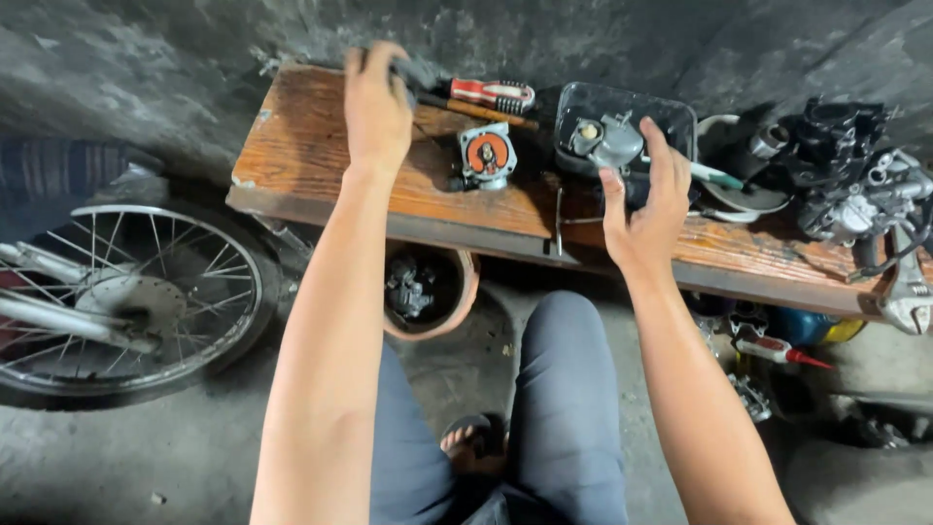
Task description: The person cleans a carburetor using a toothbrush, scrubbing the exterior and interior surfaces. They then wipe the carburetor with a cloth and place it on the workbench.
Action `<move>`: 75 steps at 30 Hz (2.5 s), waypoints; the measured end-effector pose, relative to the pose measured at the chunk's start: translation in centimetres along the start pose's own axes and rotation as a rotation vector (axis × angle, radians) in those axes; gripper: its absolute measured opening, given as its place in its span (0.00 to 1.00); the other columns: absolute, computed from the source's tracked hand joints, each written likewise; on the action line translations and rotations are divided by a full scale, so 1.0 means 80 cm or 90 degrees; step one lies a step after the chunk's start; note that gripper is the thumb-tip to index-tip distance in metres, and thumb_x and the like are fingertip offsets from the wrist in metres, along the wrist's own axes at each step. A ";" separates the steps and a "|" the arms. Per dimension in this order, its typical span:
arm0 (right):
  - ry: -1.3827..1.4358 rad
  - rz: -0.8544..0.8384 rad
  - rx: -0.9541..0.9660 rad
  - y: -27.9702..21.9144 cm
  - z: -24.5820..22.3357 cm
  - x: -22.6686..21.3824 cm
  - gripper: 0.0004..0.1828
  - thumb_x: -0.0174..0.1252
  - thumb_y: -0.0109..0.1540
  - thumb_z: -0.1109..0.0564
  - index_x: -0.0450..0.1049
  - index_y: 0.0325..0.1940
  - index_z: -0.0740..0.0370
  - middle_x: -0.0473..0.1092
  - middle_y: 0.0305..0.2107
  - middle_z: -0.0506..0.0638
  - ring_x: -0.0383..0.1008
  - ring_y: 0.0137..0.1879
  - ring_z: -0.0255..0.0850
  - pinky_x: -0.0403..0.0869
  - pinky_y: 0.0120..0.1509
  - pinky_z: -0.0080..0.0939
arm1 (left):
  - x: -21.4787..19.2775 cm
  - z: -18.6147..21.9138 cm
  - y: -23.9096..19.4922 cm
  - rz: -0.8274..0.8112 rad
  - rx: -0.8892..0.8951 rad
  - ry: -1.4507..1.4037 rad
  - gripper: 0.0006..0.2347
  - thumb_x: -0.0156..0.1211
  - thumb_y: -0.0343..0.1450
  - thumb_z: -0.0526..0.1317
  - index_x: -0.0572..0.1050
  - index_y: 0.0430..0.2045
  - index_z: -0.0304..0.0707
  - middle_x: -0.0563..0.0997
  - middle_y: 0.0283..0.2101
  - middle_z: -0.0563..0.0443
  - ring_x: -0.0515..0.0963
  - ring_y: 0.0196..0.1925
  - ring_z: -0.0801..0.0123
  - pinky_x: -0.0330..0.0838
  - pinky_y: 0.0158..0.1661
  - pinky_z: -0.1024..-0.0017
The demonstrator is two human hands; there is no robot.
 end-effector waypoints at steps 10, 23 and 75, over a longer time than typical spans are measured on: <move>0.018 -0.029 -0.009 -0.002 -0.001 -0.005 0.26 0.54 0.74 0.51 0.61 0.73 0.67 0.68 0.62 0.61 0.67 0.65 0.56 0.68 0.68 0.54 | -0.021 0.221 -0.065 0.242 0.205 -0.227 0.09 0.49 0.68 0.29 0.68 0.40 0.39 0.72 0.43 0.48 0.70 0.50 0.59 0.62 0.54 0.63; 0.247 0.058 0.013 -0.008 0.031 -0.008 0.26 0.59 0.71 0.59 0.63 0.71 0.72 0.65 0.63 0.64 0.67 0.69 0.56 0.64 0.75 0.54 | 0.110 0.209 -0.129 -0.041 -0.083 -0.495 0.13 0.48 0.78 0.36 0.65 0.58 0.37 0.74 0.59 0.36 0.71 0.67 0.45 0.56 0.71 0.46; 0.313 -0.132 0.456 0.128 -0.009 0.030 0.13 0.54 0.71 0.47 0.75 0.38 0.54 0.67 0.23 0.41 0.62 0.19 0.27 0.63 0.16 0.24 | 0.084 0.188 -0.155 -0.195 -0.228 -0.875 0.16 0.49 0.76 0.49 0.67 0.46 0.31 0.81 0.32 0.32 0.81 0.24 0.57 0.76 0.24 0.69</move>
Point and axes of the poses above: each hand's wrist, its own y-axis towards the middle knuckle, its own x-axis out of the palm, z = x × y, the point moved 3 cm from there along y, towards the middle knuckle
